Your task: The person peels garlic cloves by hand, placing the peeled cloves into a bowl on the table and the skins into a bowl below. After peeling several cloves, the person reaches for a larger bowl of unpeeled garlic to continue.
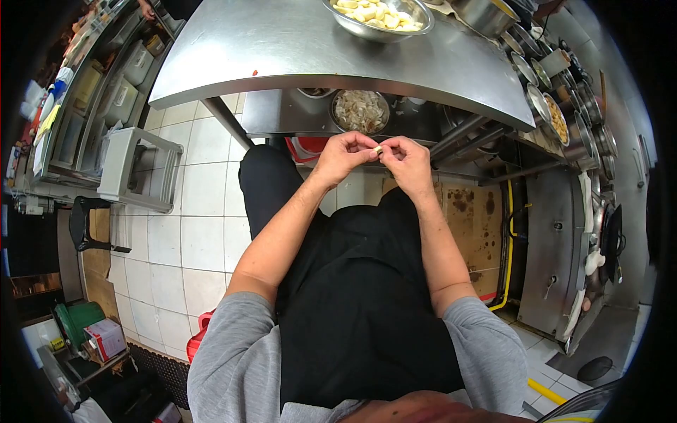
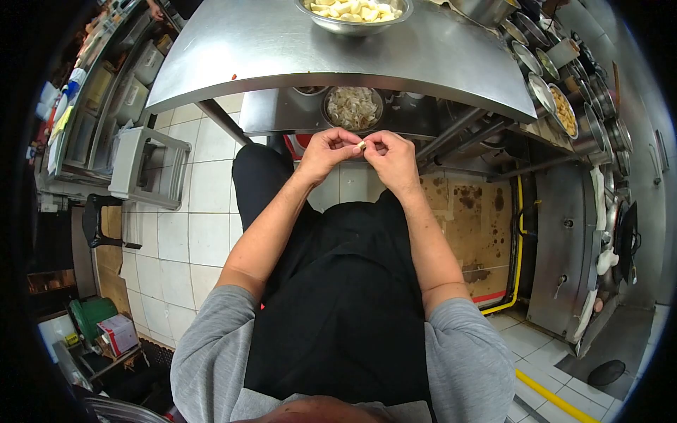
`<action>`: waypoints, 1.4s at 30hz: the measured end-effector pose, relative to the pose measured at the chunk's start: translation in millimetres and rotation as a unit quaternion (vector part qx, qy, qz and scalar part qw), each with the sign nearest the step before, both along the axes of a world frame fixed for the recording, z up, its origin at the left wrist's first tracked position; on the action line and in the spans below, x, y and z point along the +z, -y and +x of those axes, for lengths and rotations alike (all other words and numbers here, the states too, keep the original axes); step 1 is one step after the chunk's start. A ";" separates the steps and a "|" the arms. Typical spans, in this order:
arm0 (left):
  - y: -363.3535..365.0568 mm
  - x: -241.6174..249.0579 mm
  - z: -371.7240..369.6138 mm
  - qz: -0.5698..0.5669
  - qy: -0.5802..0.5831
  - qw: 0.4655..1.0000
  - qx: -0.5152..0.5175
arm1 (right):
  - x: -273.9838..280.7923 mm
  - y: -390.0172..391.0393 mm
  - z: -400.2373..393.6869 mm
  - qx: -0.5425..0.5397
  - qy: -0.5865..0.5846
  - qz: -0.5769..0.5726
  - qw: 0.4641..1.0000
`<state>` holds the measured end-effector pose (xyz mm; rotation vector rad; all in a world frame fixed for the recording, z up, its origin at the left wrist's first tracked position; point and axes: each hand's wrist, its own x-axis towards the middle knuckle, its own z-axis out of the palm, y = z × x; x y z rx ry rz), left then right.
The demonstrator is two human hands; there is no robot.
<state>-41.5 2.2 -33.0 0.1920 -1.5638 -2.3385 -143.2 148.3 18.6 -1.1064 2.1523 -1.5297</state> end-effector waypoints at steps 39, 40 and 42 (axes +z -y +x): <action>9.2 -1.5 -1.3 0.178 -0.008 0.983 0.037 | -34.8 22.6 -16.9 -0.023 0.125 -0.081 0.989; 11.9 -3.7 -2.0 0.203 -0.026 0.978 0.044 | -37.5 28.3 -22.3 -0.022 0.125 -0.082 0.989; 15.2 -4.9 -2.5 0.234 -0.047 0.969 0.054 | -42.6 43.2 -34.2 -0.052 0.120 -0.092 0.987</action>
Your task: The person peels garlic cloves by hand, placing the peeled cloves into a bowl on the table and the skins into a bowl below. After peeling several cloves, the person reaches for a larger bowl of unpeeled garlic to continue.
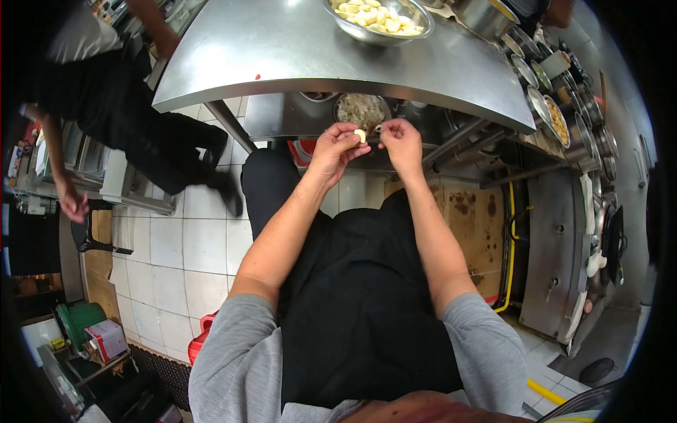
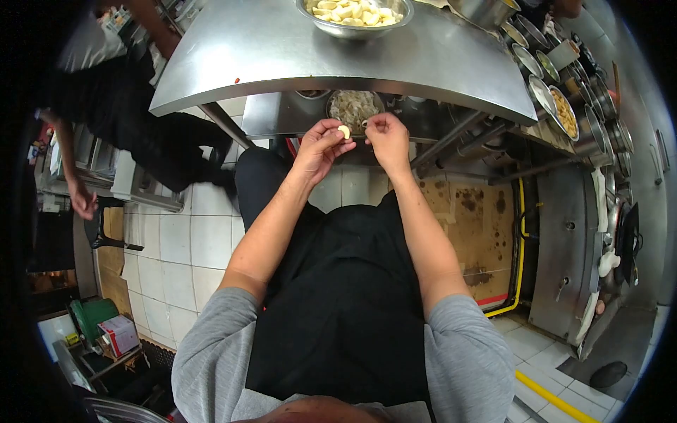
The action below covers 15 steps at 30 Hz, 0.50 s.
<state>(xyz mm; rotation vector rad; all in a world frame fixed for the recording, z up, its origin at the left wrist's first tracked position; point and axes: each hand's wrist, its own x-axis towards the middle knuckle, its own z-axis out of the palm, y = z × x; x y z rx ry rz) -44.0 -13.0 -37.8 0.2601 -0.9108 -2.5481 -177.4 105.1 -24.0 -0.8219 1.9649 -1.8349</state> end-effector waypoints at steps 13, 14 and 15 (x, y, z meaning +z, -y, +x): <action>4.1 -6.5 -4.9 -0.027 0.029 0.996 0.074 | 21.5 1.7 2.9 0.095 -0.079 0.149 0.981; 3.5 -6.7 -5.6 -0.025 0.030 0.997 0.072 | 31.1 -6.1 14.8 0.103 -0.073 0.138 0.982; 2.7 -6.8 -6.9 -0.043 0.034 0.996 0.072 | 31.7 -9.6 20.4 0.100 -0.071 0.140 0.983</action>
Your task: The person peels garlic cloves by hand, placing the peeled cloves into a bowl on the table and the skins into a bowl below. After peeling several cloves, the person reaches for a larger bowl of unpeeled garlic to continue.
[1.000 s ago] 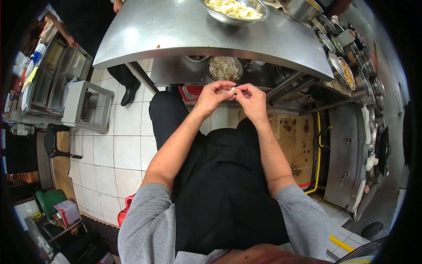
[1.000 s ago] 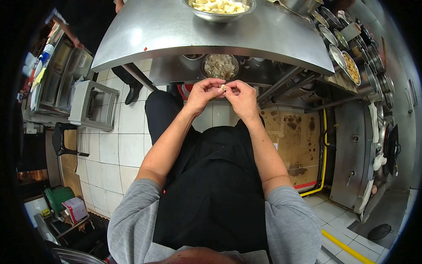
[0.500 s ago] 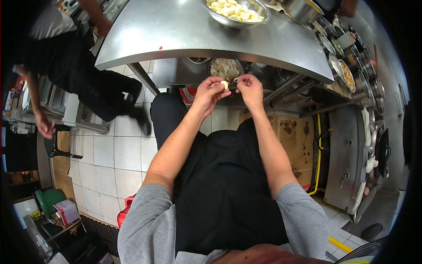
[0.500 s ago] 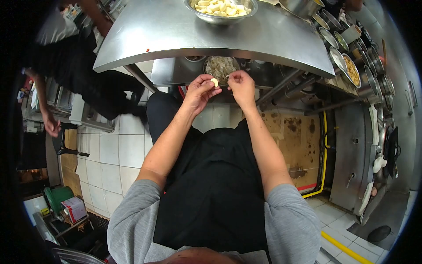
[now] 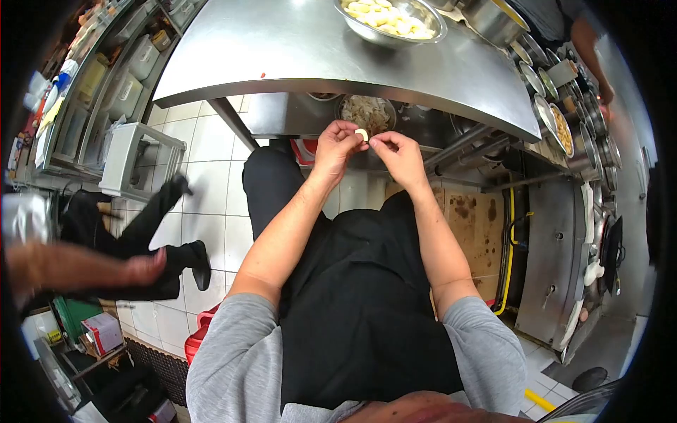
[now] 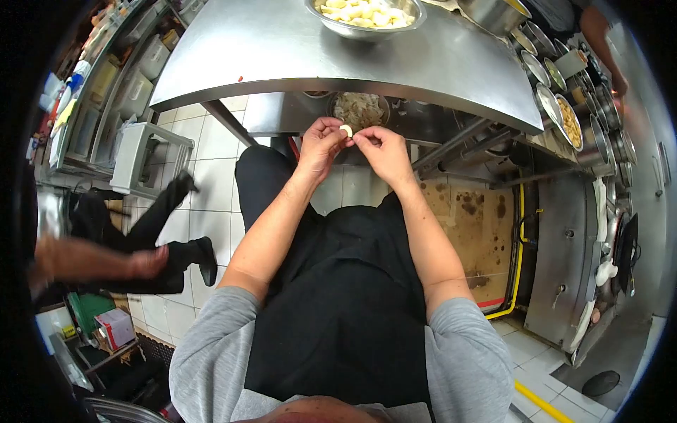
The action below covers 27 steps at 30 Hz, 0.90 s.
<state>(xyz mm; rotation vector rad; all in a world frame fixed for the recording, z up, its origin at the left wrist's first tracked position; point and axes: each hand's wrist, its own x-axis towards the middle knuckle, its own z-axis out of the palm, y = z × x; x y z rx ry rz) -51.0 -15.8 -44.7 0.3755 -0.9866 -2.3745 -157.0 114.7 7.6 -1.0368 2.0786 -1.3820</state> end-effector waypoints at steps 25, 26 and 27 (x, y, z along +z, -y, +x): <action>-12.4 0.2 -0.2 -0.111 0.002 0.994 -0.023 | 6.0 -16.5 15.0 -0.041 -0.001 -0.017 0.999; -12.8 -0.4 0.1 -0.111 0.001 0.994 -0.022 | 6.8 -17.0 15.8 -0.040 -0.025 -0.007 0.999; -14.1 1.8 0.9 -0.110 0.006 0.994 -0.023 | 7.1 -17.1 16.5 -0.038 -0.049 0.003 0.998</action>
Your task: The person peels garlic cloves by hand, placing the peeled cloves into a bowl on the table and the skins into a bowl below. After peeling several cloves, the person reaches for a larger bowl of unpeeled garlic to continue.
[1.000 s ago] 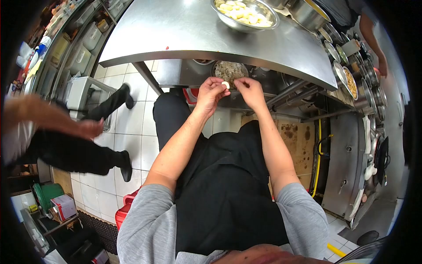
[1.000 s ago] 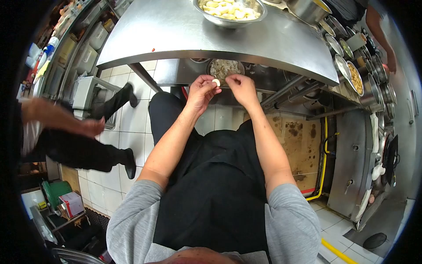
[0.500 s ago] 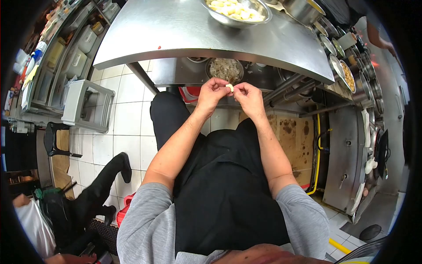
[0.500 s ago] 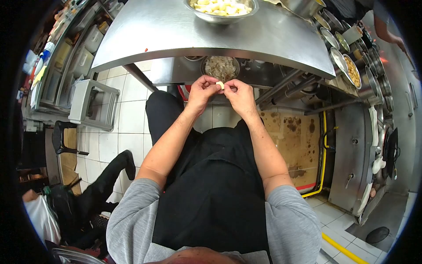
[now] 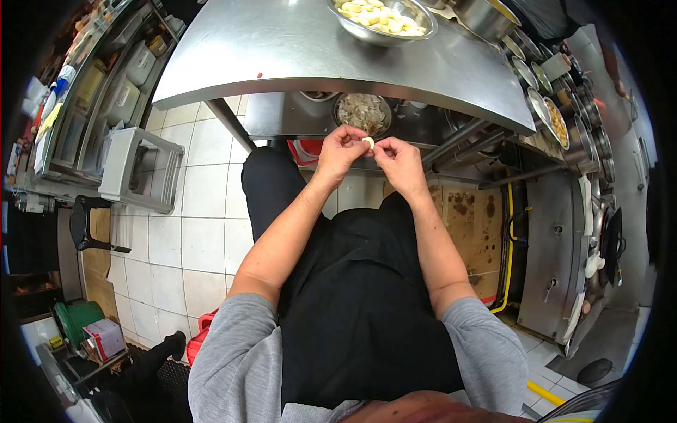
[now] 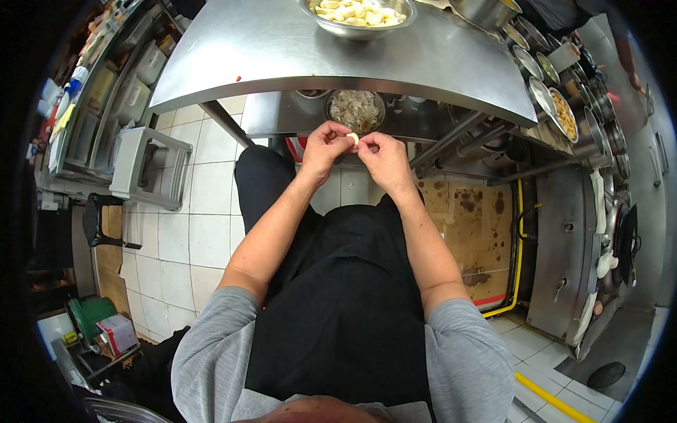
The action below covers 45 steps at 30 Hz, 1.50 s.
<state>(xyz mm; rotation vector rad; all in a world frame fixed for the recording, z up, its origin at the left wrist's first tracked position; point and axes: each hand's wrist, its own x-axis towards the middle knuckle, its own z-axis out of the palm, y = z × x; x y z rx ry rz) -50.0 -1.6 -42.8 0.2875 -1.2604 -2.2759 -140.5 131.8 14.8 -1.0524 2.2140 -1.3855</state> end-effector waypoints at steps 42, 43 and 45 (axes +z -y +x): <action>-5.2 8.3 3.0 0.001 0.040 0.996 -0.080 | -3.5 -1.2 -18.3 -0.052 -0.093 -0.033 0.994; -5.0 8.7 3.5 0.002 0.043 0.996 -0.084 | -3.0 -0.6 -20.8 -0.052 -0.093 -0.034 0.994; -6.0 11.6 4.7 0.003 0.049 0.996 -0.079 | -1.9 0.6 -24.5 -0.053 -0.045 -0.040 0.997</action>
